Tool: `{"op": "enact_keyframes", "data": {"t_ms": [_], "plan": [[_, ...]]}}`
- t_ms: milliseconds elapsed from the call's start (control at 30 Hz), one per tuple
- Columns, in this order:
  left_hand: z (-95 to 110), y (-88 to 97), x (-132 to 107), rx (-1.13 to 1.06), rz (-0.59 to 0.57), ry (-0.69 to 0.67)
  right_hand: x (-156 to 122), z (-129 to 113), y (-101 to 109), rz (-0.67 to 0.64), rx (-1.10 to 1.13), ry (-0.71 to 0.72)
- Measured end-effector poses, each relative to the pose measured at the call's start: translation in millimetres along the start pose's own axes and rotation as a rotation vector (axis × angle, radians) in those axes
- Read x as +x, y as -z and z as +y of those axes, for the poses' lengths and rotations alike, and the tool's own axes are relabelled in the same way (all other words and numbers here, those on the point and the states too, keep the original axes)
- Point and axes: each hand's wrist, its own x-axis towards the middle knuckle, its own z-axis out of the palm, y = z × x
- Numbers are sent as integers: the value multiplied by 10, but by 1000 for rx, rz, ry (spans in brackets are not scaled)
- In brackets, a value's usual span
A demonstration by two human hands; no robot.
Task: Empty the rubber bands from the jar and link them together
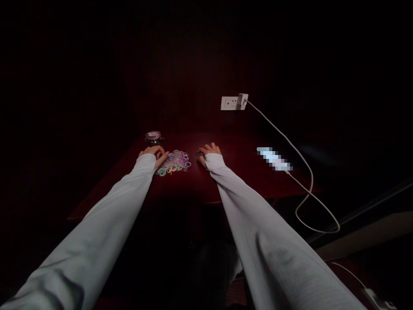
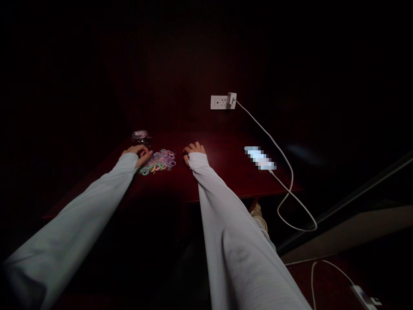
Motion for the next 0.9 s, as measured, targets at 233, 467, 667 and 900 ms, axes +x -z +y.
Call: {"op": "enact_keyframes", "data": {"t_ms": [233,467,667,900], "plan": [[47,3,-8,-21,-220,42,33,-24,-43,3,11,133],[-52,-79,31,-14,-203,24,14,-33,-50,17,3,192],[-229,-189,133,-55,-218,9,16,-25,-72,37,11,210],[-191,-175,101,-235,-100,-65,21,-33,-78,38,9,288]]}}
